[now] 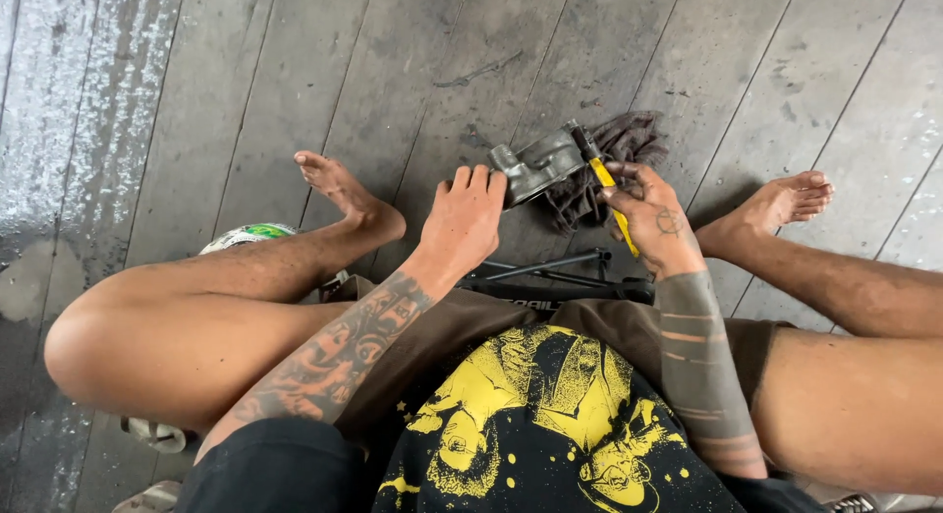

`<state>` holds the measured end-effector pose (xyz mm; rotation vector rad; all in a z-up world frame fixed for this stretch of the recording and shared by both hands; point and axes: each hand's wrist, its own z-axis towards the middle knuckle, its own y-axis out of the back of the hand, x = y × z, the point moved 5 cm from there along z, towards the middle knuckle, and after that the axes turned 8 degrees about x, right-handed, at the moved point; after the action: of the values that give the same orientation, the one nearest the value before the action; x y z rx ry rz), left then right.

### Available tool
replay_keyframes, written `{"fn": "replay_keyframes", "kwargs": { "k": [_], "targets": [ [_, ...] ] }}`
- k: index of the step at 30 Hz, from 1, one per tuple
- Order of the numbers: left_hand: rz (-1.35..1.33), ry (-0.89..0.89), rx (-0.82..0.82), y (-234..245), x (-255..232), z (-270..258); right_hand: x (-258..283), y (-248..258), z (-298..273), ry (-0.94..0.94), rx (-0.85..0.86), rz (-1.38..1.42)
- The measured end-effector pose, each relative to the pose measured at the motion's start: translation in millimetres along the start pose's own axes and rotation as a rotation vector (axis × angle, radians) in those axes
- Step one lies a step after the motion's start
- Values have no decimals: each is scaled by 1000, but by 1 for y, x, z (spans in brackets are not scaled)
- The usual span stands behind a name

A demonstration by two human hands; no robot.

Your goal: The person cleans a metallic mechanical part using a cloth and a yellow utility knife. They wipe the surface, scrape off residue with the knife, and continue wiping the part while sitting on the floor.

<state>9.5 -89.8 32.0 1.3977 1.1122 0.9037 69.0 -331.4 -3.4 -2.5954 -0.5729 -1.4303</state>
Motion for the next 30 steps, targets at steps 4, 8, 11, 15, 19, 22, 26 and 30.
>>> {"fn": "replay_keyframes", "kwargs": {
  "k": [4,8,11,15,19,22,26,30],
  "targets": [
    [34,12,-24,2,-5,-2,5,-1,-5,-18,26,192],
    [49,15,-42,-1,-12,-4,-10,8,9,15,-21,89],
    [63,17,-57,4,-18,-4,12,6,-6,-18,-56,-67],
    [36,23,-39,4,-20,-3,18,10,-11,-23,-75,-100],
    [6,39,44,-7,-14,0,42,41,-17,172,-235,-161],
    [6,20,70,-11,-12,-3,51,57,-29,195,-262,-136],
    [41,-7,75,-21,-12,-2,40,38,-24,95,-59,-264],
    [42,-20,66,-20,-13,-2,35,15,-23,-21,-52,-462]
  ]
}}
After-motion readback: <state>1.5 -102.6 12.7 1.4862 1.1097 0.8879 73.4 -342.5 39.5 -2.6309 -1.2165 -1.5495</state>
